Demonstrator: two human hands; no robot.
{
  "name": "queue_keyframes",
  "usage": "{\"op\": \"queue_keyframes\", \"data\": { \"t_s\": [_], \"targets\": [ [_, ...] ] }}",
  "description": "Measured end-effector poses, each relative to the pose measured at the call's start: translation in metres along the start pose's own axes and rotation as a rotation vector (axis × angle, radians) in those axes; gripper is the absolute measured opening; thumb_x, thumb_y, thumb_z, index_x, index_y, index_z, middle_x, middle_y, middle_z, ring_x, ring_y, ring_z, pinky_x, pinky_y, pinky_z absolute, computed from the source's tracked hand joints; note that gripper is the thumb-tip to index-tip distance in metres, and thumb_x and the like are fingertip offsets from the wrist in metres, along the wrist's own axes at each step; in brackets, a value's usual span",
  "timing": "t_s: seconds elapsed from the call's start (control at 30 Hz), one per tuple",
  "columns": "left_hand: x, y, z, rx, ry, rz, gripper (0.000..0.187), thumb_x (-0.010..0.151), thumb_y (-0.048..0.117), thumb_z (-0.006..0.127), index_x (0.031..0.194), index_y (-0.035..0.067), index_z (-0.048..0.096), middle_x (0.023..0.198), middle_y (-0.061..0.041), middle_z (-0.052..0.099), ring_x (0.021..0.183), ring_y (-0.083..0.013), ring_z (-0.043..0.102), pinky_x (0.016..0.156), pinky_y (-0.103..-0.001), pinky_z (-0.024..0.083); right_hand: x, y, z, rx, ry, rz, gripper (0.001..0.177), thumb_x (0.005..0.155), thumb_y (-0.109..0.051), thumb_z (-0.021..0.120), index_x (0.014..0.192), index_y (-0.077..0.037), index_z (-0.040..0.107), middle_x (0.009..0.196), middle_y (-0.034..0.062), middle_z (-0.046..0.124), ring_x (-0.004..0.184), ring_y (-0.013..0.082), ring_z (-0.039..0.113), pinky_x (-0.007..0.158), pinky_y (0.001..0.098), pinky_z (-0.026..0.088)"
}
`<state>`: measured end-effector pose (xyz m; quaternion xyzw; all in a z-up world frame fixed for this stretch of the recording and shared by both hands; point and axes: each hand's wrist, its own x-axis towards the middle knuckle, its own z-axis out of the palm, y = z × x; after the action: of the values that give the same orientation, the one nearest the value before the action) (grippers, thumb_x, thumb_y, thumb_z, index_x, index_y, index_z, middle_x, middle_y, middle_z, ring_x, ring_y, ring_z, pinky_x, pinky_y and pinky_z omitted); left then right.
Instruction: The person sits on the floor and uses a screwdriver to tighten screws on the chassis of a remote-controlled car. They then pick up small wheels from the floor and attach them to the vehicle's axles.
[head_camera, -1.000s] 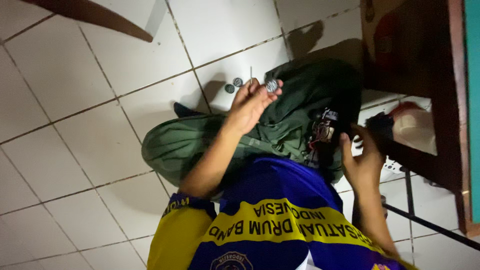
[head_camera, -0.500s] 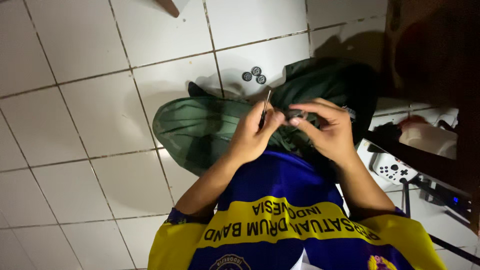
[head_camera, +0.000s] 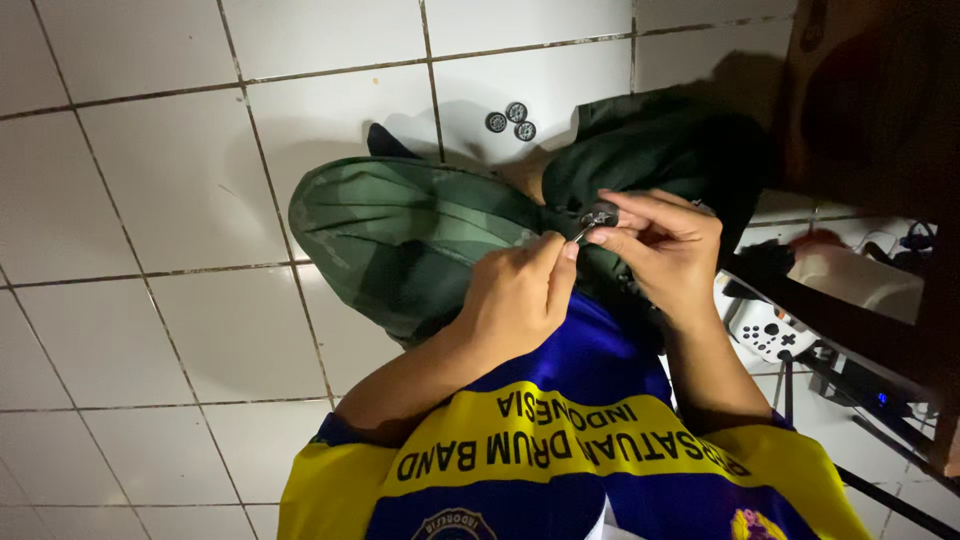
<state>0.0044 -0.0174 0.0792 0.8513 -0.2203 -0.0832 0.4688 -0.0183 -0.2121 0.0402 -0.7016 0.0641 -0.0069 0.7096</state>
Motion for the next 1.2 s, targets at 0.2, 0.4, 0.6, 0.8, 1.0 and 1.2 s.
{"op": "queue_keyframes", "data": {
  "t_s": [0.2, 0.4, 0.6, 0.8, 1.0, 1.2],
  "targets": [
    [0.003, -0.001, 0.003, 0.005, -0.053, -0.014, 0.020, 0.104, 0.015, 0.056, 0.087, 0.004, 0.055, 0.063, -0.015, 0.061, 0.057, -0.0357, 0.064, 0.054, -0.045, 0.049, 0.000, 0.001, -0.002, -0.049, -0.015, -0.025, 0.034, 0.086, 0.011, 0.081, 0.119, 0.007, 0.072, 0.099, 0.0104, 0.072, 0.092, 0.0151, 0.073, 0.084, 0.0249, 0.060],
    [0.004, 0.004, 0.003, 0.008, -0.034, -0.028, 0.021, 0.104, 0.014, 0.056, 0.085, 0.004, 0.054, 0.061, -0.016, 0.060, 0.056, -0.0360, 0.064, 0.052, -0.045, 0.048, 0.000, -0.004, 0.002, -0.097, 0.013, -0.057, 0.033, 0.086, 0.006, 0.083, 0.117, 0.005, 0.073, 0.099, 0.0095, 0.072, 0.090, 0.0131, 0.072, 0.083, 0.0241, 0.060],
    [0.007, 0.006, 0.003, 0.090, -0.138, -0.142, 0.022, 0.102, 0.016, 0.058, 0.085, 0.004, 0.058, 0.057, -0.018, 0.059, 0.052, -0.0381, 0.063, 0.050, -0.046, 0.048, -0.002, -0.001, 0.001, -0.330, 0.037, -0.097, 0.035, 0.083, 0.003, 0.088, 0.116, 0.004, 0.077, 0.087, 0.0060, 0.068, 0.077, 0.0085, 0.061, 0.072, 0.0201, 0.049],
    [0.008, 0.005, -0.025, -0.111, -0.268, -0.236, 0.024, 0.103, 0.023, 0.062, 0.087, 0.004, 0.059, 0.064, -0.015, 0.063, 0.059, -0.0326, 0.066, 0.056, -0.044, 0.049, -0.005, 0.029, -0.012, 0.049, -0.022, 0.186, 0.035, 0.094, 0.000, 0.076, 0.129, 0.001, 0.070, 0.102, 0.0074, 0.075, 0.090, 0.0104, 0.070, 0.081, 0.0211, 0.056],
    [0.020, 0.003, -0.015, -0.312, 0.045, 0.059, 0.025, 0.092, 0.006, 0.072, 0.112, 0.000, 0.057, 0.094, -0.009, 0.054, 0.081, -0.0209, 0.055, 0.077, -0.034, 0.050, -0.016, 0.070, -0.030, 1.051, -0.208, 0.554, 0.034, 0.103, -0.007, 0.066, 0.134, 0.000, 0.057, 0.107, 0.0140, 0.070, 0.087, 0.0195, 0.071, 0.076, 0.0237, 0.058],
    [0.013, 0.002, 0.010, -0.375, 0.152, 0.043, 0.023, 0.091, 0.004, 0.075, 0.108, 0.004, 0.060, 0.092, -0.008, 0.058, 0.077, -0.0204, 0.057, 0.076, -0.034, 0.052, -0.027, 0.083, -0.039, 1.096, -0.161, 0.608, 0.031, 0.104, -0.005, 0.064, 0.133, 0.002, 0.057, 0.114, 0.0137, 0.066, 0.091, 0.0165, 0.067, 0.082, 0.0232, 0.055]
  ]
}}
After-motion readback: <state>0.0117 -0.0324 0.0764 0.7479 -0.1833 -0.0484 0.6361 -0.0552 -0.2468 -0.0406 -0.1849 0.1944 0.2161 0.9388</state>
